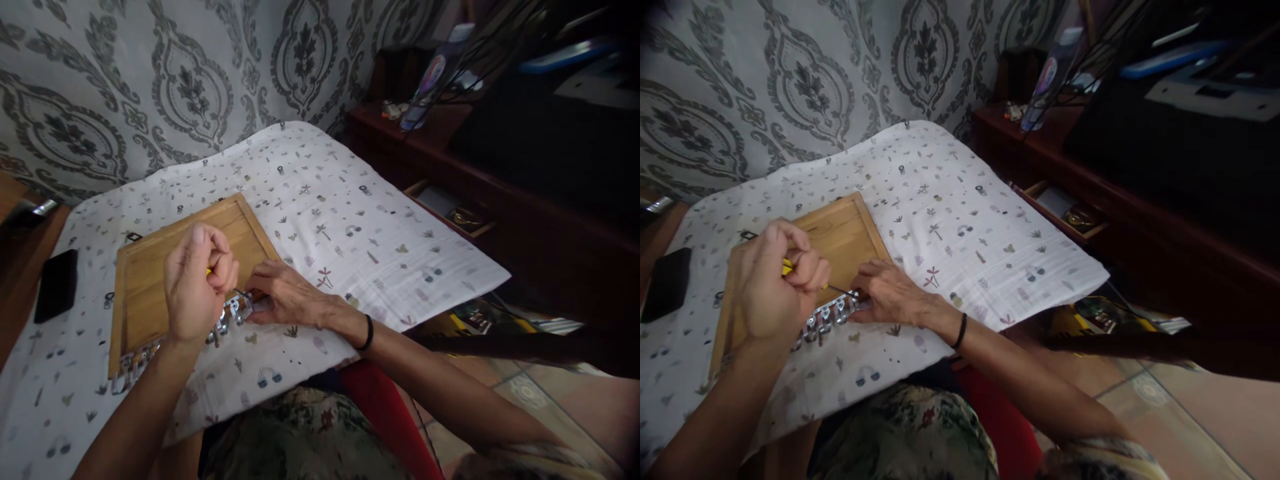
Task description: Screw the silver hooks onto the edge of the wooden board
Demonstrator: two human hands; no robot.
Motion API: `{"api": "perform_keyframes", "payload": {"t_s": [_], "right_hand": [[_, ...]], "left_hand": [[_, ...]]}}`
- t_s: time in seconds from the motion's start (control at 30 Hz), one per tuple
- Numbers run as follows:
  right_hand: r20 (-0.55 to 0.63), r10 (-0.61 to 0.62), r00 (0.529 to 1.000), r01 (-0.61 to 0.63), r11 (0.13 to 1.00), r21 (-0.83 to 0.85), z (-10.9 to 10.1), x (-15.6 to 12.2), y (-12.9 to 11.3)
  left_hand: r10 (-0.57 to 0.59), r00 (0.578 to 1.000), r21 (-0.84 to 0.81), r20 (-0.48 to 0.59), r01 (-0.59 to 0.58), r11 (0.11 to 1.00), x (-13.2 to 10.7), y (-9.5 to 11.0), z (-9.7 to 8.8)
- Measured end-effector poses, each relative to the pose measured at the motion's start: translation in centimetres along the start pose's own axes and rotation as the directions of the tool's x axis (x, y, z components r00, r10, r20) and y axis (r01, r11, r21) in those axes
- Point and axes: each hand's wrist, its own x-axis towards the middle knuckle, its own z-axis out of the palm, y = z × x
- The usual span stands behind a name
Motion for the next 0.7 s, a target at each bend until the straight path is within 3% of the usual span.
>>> {"api": "perform_keyframes", "payload": {"t_s": [0.13,0.2,0.27,0.37,0.47,0.53,0.6,0.7], "right_hand": [[0.005,0.005,1.000,-0.004,1.000,-0.016,0.0,0.0,-0.1],[0.002,0.008,1.000,-0.008,1.000,-0.018,0.0,0.0,-0.1],[0.006,0.003,1.000,-0.003,1.000,-0.011,0.0,0.1,-0.1],[0.018,-0.012,1.000,0.012,1.000,0.003,0.0,0.1,0.0],[0.023,-0.015,1.000,0.015,1.000,-0.010,0.0,0.1,0.1],[0.019,-0.015,1.000,0.016,1.000,-0.015,0.0,0.1,0.2],[0.009,-0.013,1.000,0.013,1.000,-0.015,0.1,0.0,0.2],[-0.004,-0.015,1.000,0.015,1.000,-0.006,0.2,0.0,0.2]], "left_hand": [[-0.076,0.981,-0.020,0.178,0.080,0.997,0.7,0.1,-0.8],[-0.100,0.972,-0.009,0.212,0.104,0.995,1.0,0.2,-1.1],[-0.103,0.982,0.052,0.159,0.096,0.994,1.1,0.4,-1.0],[-0.034,0.999,0.120,-0.030,0.037,0.992,0.4,0.6,-0.2],[0.038,0.981,0.073,-0.192,-0.024,0.997,-0.5,0.3,0.8],[0.092,0.972,0.037,-0.216,-0.086,0.996,-0.9,0.0,1.1],[0.133,0.981,0.006,-0.138,-0.133,0.991,-0.8,-0.3,1.0],[0.053,0.982,-0.019,0.180,-0.050,0.999,0.0,-0.3,0.2]]}}
